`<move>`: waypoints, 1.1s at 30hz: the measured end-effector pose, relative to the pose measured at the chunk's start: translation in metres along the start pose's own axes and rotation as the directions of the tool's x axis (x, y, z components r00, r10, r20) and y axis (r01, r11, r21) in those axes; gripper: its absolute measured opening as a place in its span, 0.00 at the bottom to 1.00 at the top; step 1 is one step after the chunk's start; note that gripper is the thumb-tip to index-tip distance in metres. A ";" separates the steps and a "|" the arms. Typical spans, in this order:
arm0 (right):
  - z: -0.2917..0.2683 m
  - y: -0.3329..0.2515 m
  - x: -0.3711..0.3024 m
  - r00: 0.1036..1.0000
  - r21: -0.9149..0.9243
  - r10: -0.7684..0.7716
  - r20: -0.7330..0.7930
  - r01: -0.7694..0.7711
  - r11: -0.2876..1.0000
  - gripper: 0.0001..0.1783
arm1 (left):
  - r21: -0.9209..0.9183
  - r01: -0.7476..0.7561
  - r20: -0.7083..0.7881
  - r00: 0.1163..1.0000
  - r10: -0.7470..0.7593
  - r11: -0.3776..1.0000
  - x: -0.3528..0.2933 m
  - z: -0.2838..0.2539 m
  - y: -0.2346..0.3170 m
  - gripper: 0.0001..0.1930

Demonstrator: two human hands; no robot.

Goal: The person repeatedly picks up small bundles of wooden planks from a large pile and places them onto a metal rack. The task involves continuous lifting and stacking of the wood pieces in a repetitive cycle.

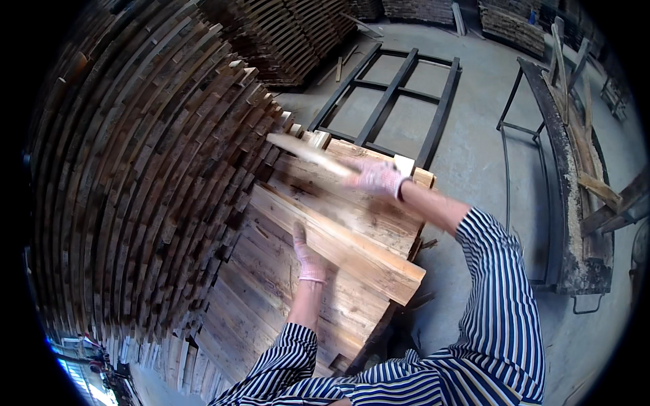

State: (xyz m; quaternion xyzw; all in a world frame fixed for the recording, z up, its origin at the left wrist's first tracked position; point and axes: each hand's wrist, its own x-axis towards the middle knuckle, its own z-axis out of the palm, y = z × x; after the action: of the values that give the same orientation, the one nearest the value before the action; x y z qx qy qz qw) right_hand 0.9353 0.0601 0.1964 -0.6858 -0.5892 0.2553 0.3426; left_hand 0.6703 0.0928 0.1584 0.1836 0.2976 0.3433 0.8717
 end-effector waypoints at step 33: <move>0.037 0.046 0.108 0.991 -0.482 0.136 0.000 -0.119 0.868 0.26 | -0.221 -0.134 -0.121 0.987 0.109 0.966 0.064 -0.052 -0.014 0.40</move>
State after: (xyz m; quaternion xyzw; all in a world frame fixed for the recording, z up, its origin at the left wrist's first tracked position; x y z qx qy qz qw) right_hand 0.9554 0.1691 0.1437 -0.7823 -0.5932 0.1348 0.1340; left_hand 0.6811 0.1344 0.0870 0.0812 0.2911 0.4374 0.8470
